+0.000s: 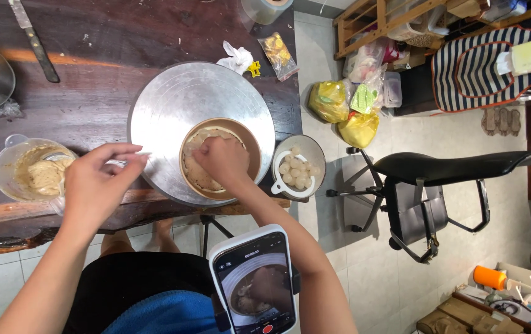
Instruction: Placing fruit into a container and preparing packaging materials.
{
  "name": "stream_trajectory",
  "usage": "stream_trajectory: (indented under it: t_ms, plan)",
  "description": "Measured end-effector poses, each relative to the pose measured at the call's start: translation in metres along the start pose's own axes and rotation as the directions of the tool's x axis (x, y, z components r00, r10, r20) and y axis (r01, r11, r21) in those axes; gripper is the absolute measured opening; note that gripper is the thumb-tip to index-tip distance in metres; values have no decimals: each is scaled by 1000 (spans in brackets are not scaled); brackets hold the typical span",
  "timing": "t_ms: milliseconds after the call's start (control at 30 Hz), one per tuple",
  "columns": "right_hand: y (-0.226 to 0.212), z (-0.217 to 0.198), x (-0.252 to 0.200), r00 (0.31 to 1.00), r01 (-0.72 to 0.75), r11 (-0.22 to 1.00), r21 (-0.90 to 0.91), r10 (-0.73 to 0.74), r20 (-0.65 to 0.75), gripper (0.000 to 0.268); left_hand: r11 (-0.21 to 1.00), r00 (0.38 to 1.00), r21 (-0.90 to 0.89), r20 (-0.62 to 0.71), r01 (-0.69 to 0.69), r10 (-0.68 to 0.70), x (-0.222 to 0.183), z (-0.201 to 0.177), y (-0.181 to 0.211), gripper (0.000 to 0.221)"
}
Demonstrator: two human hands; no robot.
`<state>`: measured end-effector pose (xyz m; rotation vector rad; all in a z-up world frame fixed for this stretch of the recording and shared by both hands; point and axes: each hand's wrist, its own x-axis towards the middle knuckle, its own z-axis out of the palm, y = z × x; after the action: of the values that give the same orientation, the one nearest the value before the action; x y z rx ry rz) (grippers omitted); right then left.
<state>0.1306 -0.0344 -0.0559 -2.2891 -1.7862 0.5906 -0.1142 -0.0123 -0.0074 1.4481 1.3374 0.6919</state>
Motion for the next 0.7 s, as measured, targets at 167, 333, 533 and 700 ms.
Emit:
stream_trajectory:
  t_ms: [167,333,533,700]
  plan:
    - [4,-2,-4,1000,0,998,-61,-1,-11,31,1000,1000,-10,11,6,-6,-13,-5,-16,27]
    - [66,-43,-16,996,-57,979,196,69,-59,31,988,999,-151,49,-17,25,-22,-10,-36,29]
    - [226,-99,-37,885,-310,930,197,358,-297,22,993,999,-115,-32,1,-5,-25,-15,-39,31]
    - [372,-19,-49,854,-516,849,-110,500,-148,18,998,998,30,-27,54,-53,-23,-13,-80,31]
